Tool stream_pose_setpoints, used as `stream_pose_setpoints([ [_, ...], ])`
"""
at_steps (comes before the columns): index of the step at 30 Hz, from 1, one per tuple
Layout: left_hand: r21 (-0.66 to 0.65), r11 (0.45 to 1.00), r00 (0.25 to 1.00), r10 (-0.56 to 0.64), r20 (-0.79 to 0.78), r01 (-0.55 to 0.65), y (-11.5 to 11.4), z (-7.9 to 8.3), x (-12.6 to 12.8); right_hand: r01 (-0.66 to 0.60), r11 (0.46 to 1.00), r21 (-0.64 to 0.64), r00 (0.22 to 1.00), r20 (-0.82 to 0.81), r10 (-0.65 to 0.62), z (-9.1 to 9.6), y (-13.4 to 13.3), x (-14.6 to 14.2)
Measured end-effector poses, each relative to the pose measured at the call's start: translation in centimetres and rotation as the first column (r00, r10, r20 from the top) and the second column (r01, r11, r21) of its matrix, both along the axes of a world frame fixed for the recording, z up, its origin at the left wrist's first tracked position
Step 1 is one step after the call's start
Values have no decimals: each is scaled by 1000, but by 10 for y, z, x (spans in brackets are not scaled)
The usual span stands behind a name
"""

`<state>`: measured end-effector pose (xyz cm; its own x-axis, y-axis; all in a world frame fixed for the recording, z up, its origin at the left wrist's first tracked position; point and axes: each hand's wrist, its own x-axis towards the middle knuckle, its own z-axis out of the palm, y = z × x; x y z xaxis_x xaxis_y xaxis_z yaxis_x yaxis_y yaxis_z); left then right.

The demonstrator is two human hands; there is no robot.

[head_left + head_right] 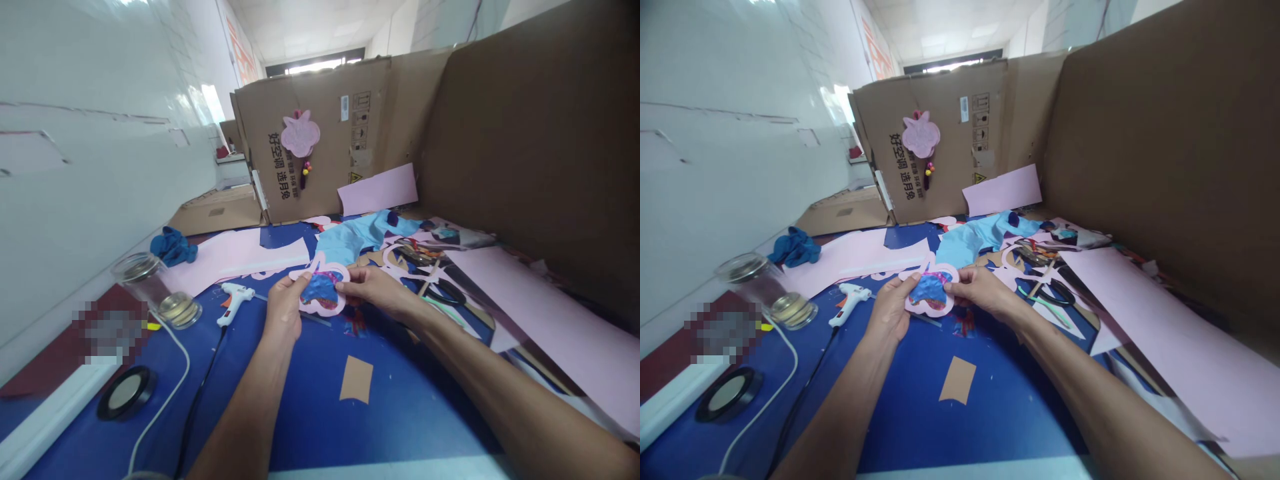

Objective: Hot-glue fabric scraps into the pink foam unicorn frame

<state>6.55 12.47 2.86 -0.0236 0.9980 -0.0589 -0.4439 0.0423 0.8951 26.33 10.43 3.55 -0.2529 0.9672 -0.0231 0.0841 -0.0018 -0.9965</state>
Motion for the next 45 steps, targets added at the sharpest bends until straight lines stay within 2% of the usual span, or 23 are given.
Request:
stream_pose_setpoints([
  [13, 6, 1000, 1000, 10, -11, -10, 1, -3, 0, -12, 1000, 7, 999, -35, 12, -1, 0, 0],
  [21, 10, 999, 998, -39, -53, 40, 1, -6, 0, 77, 997, -4, 995, -71, -77, -11, 7, 2],
  [33, 54, 989, 971, -126, -204, 140, -6, -13, 4, 101, 994, 50, 993, -58, -98, -4, 4, 1],
  [45, 47, 984, 959, -154, -239, 169, -10, -6, 6, 102, 993, 64, 995, -20, -101, -2, 2, 1],
])
